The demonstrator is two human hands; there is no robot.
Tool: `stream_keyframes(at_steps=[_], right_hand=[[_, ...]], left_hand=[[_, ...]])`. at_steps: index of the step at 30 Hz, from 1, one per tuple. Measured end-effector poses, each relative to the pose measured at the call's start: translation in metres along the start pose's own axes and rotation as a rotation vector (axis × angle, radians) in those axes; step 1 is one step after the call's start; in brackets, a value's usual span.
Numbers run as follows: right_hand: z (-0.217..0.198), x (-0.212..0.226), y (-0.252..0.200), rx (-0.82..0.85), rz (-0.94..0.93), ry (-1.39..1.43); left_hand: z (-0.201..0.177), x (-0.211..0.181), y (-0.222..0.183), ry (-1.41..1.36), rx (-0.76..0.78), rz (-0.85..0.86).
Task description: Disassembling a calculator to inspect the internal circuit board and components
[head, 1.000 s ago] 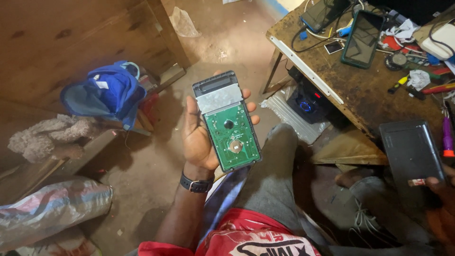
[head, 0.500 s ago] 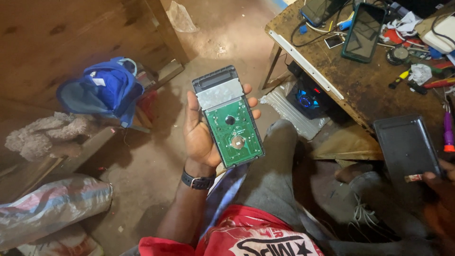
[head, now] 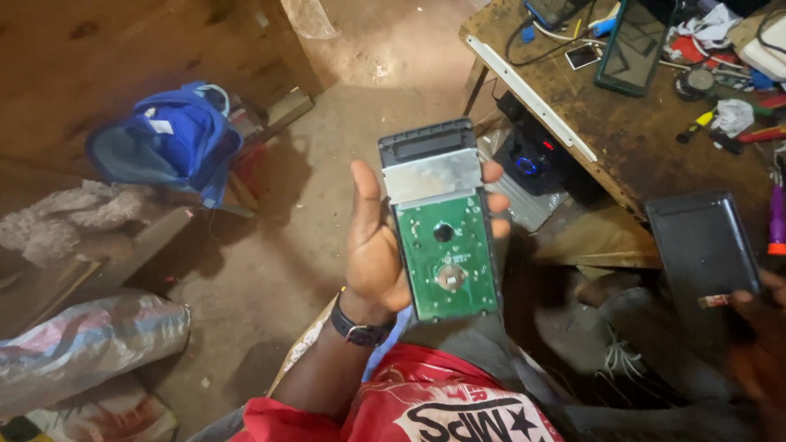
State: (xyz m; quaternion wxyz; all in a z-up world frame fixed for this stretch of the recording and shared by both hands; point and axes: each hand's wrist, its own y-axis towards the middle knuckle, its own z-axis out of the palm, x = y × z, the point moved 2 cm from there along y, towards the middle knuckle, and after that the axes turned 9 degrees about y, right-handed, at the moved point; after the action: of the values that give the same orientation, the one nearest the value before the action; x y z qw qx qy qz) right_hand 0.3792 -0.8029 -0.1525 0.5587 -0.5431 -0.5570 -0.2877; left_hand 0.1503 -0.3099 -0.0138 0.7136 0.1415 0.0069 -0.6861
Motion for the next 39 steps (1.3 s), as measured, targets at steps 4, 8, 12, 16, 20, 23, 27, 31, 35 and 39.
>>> stream_keyframes(at_steps=[4, 8, 12, 16, 20, 23, 27, 31, 35, 39], right_hand=[[0.004, -0.002, -0.005, -0.035, -0.048, 0.22], [0.058, 0.082, -0.044, -0.063, -0.057, 0.153], [0.022, 0.026, -0.031, -0.124, -0.132, 0.109], [0.051, 0.064, -0.049, -0.114, -0.155, -0.388], [0.104, 0.097, -0.07, -0.12, -0.143, 0.058], [0.136, 0.122, -0.08, -0.036, -0.155, 0.225], [0.159, 0.136, -0.082, 0.131, -0.12, 0.195], [0.17, 0.159, -0.09, 0.158, -0.261, -0.108], [0.172, 0.183, -0.098, 0.086, -0.803, -0.696], [0.194, 0.207, -0.11, 0.176, -1.002, -0.792]], left_hand=[[0.004, 0.007, -0.003, -0.035, -0.019, -0.053], [0.007, 0.008, -0.003, -0.029, -0.024, -0.083], [0.005, 0.014, -0.003, -0.024, -0.037, -0.099], [0.005, 0.035, 0.003, -0.015, -0.048, -0.148], [-0.017, 0.074, 0.002, -0.115, -0.114, -0.241], [-0.026, 0.099, 0.002, -0.123, -0.158, -0.346], [-0.027, 0.118, 0.001, -0.086, -0.143, -0.445], [-0.034, 0.119, -0.002, -0.156, -0.128, -0.52], [-0.034, 0.119, -0.002, -0.078, -0.146, -0.5], [-0.019, 0.122, -0.002, -0.116, -0.228, -0.436]])
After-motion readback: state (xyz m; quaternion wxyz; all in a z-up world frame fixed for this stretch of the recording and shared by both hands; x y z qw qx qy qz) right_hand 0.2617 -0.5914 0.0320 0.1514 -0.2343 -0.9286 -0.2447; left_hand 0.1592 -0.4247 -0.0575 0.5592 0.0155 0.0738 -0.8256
